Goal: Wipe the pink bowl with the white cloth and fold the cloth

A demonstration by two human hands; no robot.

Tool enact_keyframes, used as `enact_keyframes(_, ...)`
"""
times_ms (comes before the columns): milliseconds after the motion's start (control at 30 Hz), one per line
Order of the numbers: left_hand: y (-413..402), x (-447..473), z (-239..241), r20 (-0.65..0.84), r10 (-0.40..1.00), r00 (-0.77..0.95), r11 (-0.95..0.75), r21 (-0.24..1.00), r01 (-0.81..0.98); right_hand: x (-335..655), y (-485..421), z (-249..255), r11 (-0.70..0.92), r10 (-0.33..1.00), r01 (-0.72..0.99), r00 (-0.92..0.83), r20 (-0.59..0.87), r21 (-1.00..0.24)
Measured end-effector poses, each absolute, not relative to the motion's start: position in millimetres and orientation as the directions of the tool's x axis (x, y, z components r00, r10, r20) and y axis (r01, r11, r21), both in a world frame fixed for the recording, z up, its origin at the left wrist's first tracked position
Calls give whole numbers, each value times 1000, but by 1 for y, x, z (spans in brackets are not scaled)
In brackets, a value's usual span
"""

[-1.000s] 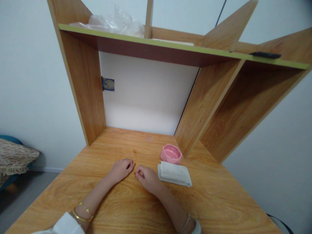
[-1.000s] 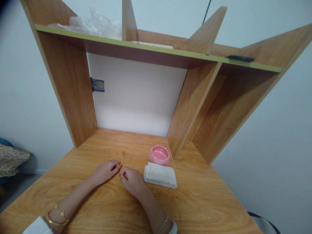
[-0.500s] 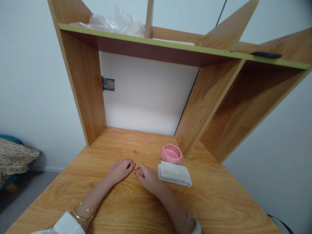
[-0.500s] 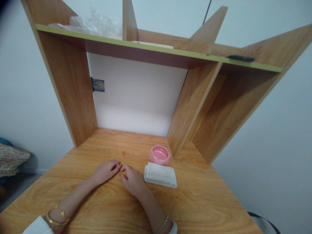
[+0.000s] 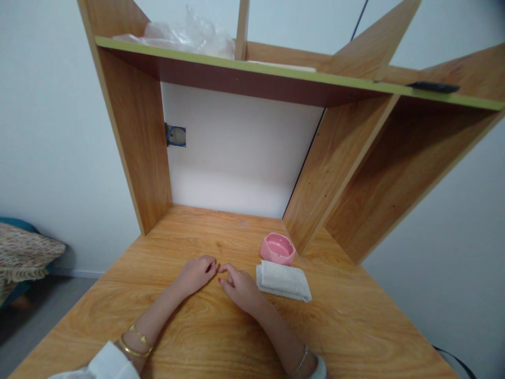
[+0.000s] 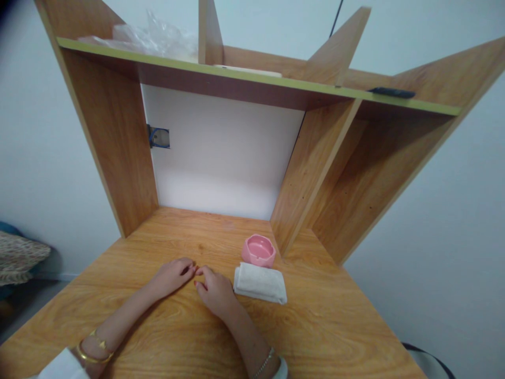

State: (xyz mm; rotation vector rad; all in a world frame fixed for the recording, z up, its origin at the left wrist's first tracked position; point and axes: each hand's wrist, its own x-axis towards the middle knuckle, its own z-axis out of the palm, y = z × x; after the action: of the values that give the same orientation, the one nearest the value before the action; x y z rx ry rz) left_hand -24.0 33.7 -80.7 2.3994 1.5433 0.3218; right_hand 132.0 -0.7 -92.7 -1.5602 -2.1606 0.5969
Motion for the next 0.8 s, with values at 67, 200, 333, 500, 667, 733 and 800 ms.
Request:
enact_keyframes(67, 34, -24, -81, 45, 911, 409, -399, 344, 850, 132, -1, -93, 288, 952, 777, -294, 83, -559)
enact_keyframes(200, 34, -24, -81, 53, 910, 412, -403, 346, 847, 132, -1, -93, 291, 952, 773, -294, 88, -564)
enact_keyframes(333, 34, -24, -81, 58, 912, 407, -401, 347, 848, 133, -1, -93, 294, 951, 768, -295, 94, -568)
enact_keyframes(500, 34, -24, -82, 58, 912, 406, -400, 344, 849, 130, 0, -90, 299, 952, 790, -288, 107, -535)
enact_keyframes(667, 33, -24, -81, 56, 912, 407, -401, 334, 853, 146, 8, -52, 162, 972, 898, -74, 223, -410)
enact_keyframes(733, 33, -24, -80, 58, 908, 415, -409, 333, 849, 167, 12, -32, -49, 952, 935, 150, 265, -352)
enact_keyframes(800, 33, -24, -79, 60, 906, 418, -413, 334, 847, 195, 16, -17, -287, 888, 905, 374, 268, -314)
